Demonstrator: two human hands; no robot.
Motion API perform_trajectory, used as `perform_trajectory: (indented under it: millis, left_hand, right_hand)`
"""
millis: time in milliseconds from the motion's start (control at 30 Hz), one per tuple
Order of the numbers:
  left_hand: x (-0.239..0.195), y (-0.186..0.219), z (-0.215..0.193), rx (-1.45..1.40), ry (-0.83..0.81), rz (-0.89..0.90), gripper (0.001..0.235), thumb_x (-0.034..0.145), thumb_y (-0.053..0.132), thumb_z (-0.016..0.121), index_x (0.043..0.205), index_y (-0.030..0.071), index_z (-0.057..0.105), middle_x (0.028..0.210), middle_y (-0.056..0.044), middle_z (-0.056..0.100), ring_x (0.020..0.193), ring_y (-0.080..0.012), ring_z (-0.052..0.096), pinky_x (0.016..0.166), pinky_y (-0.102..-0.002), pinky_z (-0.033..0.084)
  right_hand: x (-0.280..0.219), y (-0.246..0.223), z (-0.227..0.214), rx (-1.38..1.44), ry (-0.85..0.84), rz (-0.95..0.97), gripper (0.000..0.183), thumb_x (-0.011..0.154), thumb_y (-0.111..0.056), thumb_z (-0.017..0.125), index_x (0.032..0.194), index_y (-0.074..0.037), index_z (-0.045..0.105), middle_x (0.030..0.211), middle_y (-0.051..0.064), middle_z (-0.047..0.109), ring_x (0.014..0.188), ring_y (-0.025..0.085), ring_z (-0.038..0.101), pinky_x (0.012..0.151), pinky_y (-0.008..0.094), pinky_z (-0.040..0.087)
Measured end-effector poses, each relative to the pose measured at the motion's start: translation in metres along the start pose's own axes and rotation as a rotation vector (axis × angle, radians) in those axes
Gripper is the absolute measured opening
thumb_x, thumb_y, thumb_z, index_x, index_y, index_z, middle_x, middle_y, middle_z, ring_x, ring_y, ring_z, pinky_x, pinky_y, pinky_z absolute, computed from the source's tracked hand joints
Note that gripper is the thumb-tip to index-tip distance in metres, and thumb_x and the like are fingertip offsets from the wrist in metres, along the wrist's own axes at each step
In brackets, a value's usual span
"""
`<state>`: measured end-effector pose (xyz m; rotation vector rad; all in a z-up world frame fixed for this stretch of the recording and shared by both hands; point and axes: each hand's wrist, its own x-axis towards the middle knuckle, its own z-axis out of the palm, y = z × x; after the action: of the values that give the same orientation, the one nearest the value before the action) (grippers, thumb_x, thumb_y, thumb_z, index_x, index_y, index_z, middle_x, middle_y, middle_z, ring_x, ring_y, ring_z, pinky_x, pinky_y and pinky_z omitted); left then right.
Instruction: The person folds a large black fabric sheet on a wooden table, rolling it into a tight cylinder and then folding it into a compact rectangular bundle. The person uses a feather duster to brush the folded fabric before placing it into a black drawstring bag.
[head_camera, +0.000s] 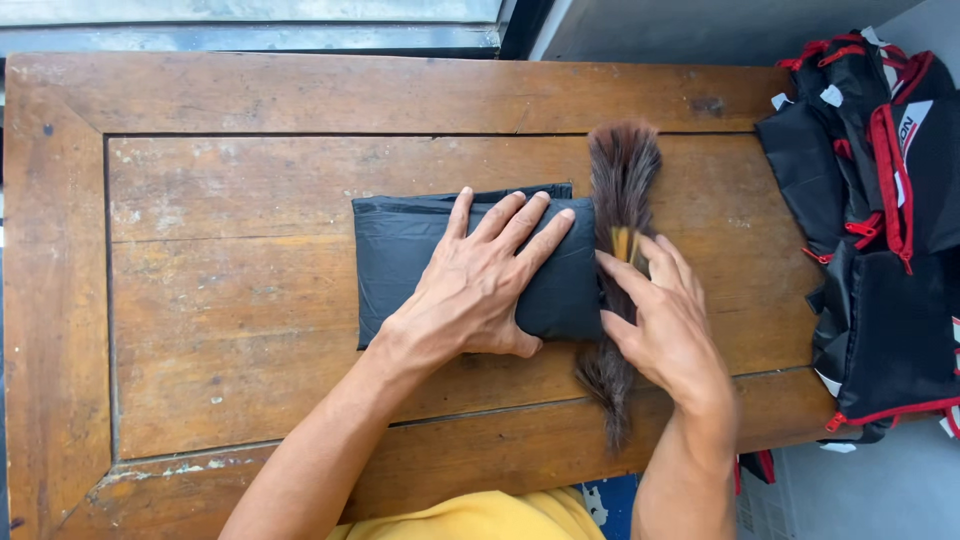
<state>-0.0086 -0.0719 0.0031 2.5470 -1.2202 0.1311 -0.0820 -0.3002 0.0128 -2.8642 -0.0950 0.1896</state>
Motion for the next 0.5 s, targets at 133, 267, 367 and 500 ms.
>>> perform_trajectory:
  millis: [133, 267, 367, 500]
  left_hand:
    - [-0.004, -0.001, 0.003, 0.019, 0.03, -0.006, 0.135, 0.042, 0.079, 0.078, 0.149, 0.014, 0.025, 0.151, -0.013, 0.032, 0.138, -0.0291, 0.033, 0.11, -0.06, 0.019]
    - [-0.003, 0.001, 0.011, -0.016, -0.011, -0.023, 0.142, 0.041, 0.078, 0.079, 0.149, 0.006, 0.02, 0.154, -0.017, 0.026, 0.141, -0.0306, 0.027, 0.112, -0.058, 0.017]
    - [0.003, 0.0, 0.004, -0.091, -0.093, -0.049, 0.129, 0.042, 0.07, 0.075, 0.143, 0.002, 0.031, 0.146, -0.02, 0.034, 0.139, -0.0314, 0.028, 0.111, -0.058, 0.018]
    - [0.001, 0.004, -0.003, -0.123, -0.154, -0.071, 0.109, 0.048, 0.057, 0.069, 0.135, -0.003, 0.042, 0.135, -0.021, 0.046, 0.132, -0.0326, 0.035, 0.107, -0.061, 0.019]
  right_hand:
    - [0.011, -0.041, -0.026, 0.059, 0.161, -0.026, 0.049, 0.088, -0.015, 0.047, 0.136, -0.007, 0.05, 0.138, 0.019, 0.049, 0.134, 0.038, 0.034, 0.109, 0.049, 0.022]
    - [0.042, -0.092, -0.022, 0.161, 0.359, -0.147, 0.057, 0.101, -0.039, 0.028, 0.14, 0.002, 0.039, 0.142, 0.024, 0.044, 0.134, 0.037, 0.037, 0.112, 0.047, 0.026]
    - [0.067, -0.087, 0.011, 0.123, 0.325, -0.154, 0.052, 0.102, -0.045, 0.027, 0.136, -0.012, 0.048, 0.136, 0.016, 0.049, 0.129, 0.033, 0.042, 0.108, 0.046, 0.028]
    - [0.069, -0.087, 0.02, 0.191, 0.268, -0.028, 0.042, 0.102, -0.044, 0.029, 0.124, -0.03, 0.062, 0.125, -0.002, 0.057, 0.121, 0.022, 0.049, 0.104, 0.041, 0.031]
